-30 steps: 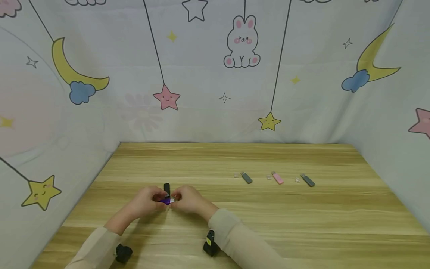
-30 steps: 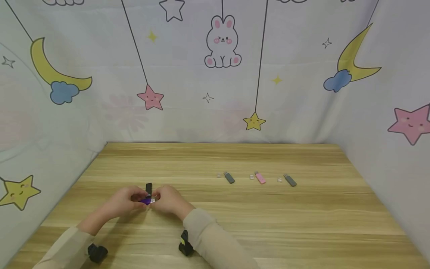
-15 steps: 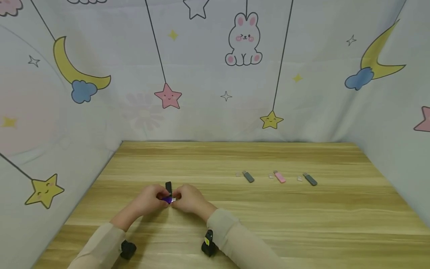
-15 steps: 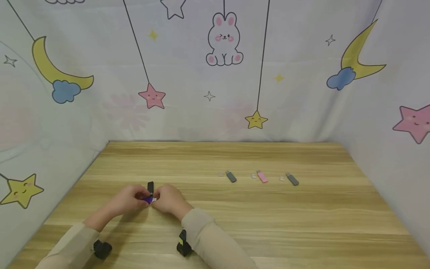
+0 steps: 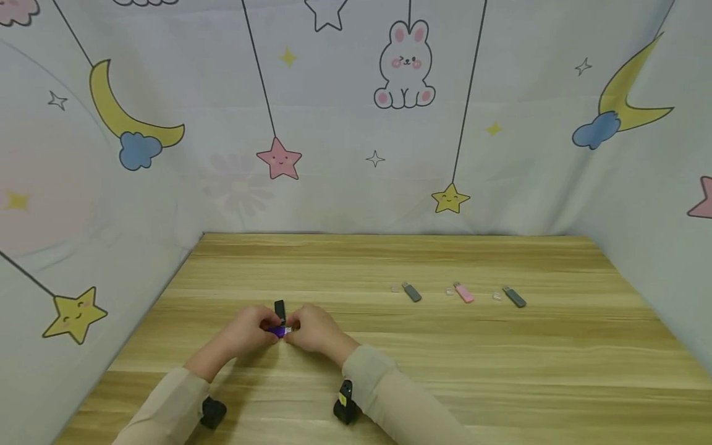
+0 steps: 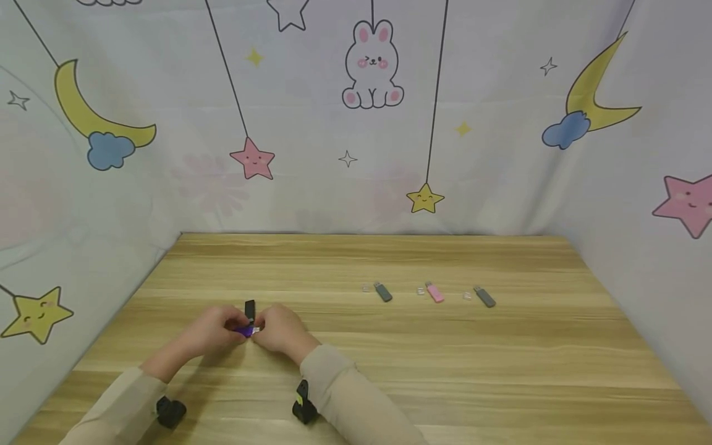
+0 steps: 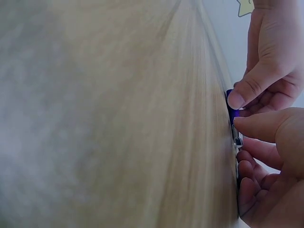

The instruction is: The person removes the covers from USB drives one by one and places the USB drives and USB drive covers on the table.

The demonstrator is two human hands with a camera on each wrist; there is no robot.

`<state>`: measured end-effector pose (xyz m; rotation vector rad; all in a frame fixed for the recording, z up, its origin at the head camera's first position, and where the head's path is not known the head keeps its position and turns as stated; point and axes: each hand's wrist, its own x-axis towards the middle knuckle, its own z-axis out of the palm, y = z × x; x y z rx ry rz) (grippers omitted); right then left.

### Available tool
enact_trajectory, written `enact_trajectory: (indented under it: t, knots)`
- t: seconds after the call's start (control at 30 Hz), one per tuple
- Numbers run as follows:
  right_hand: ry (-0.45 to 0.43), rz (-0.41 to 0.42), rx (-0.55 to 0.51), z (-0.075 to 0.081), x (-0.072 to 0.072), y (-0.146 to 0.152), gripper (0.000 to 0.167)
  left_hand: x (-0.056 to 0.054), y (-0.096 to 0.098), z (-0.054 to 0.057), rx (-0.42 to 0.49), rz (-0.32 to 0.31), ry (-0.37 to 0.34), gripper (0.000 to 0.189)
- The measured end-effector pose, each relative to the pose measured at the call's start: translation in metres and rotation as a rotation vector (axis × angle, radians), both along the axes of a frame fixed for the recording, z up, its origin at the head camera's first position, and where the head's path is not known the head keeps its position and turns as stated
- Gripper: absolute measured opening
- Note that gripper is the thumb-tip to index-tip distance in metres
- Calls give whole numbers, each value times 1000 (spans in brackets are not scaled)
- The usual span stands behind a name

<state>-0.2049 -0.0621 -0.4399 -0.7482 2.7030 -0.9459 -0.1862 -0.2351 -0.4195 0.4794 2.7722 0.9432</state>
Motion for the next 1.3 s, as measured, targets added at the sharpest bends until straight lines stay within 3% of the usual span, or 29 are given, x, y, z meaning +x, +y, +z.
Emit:
enact_trajectory:
  t: [0.7,0.93,1.3]
  knots:
    - [11,13,-4,2,1,1,12,-1,3,-1,-37,-20,48,14]
    - [6,21,12,2,-1,2,12,1,5,1,-44,-52,90,16]
    - [-35,38,-60,-2,-2,6,10,2,7,4,-21,-80,63,14]
